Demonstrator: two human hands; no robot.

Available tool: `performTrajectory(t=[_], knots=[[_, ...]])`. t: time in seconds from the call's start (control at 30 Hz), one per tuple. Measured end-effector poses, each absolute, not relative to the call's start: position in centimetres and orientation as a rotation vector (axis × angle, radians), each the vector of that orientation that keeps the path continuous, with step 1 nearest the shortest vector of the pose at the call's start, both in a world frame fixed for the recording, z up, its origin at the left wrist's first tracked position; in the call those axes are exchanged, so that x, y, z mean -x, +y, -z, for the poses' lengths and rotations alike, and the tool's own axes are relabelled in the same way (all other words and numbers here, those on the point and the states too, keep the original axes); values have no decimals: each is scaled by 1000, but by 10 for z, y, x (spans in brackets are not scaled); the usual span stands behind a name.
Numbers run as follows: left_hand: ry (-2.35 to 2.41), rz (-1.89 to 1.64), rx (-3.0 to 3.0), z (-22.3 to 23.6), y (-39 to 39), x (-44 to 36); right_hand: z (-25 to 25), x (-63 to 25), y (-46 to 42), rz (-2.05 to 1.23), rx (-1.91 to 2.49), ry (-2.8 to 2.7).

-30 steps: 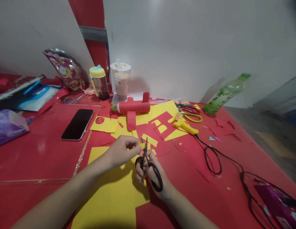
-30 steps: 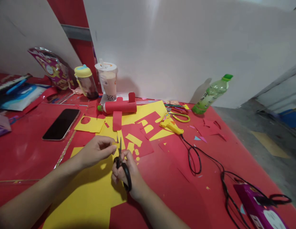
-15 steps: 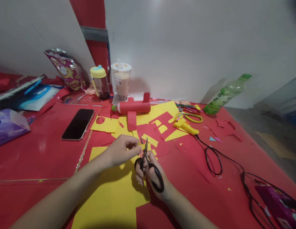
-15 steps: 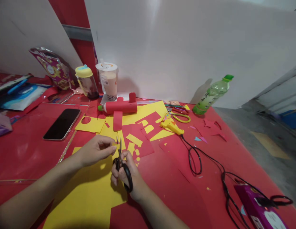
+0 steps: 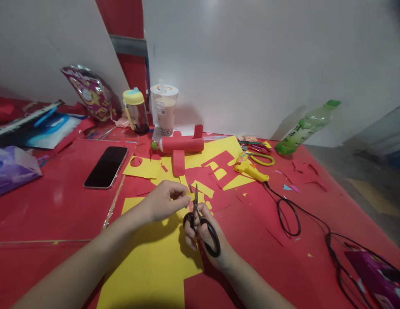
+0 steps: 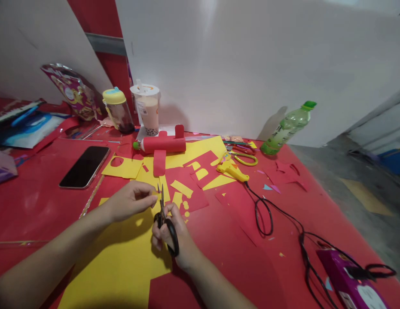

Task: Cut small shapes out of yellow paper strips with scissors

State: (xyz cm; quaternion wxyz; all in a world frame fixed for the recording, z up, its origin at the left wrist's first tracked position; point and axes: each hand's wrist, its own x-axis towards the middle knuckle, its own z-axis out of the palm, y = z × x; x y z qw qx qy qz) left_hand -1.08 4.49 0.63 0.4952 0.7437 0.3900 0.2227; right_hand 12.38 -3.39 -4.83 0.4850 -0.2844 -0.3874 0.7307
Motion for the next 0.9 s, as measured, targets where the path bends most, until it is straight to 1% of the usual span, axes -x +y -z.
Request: performTrajectory(t=[0.3,0.9], knots=[[956,-511,-1772,-8,46,10,47,-123,-34,-1757,728,-970],[895,-516,-1685,-5,44,9,50,-122,-35,-1784,623,-915]])
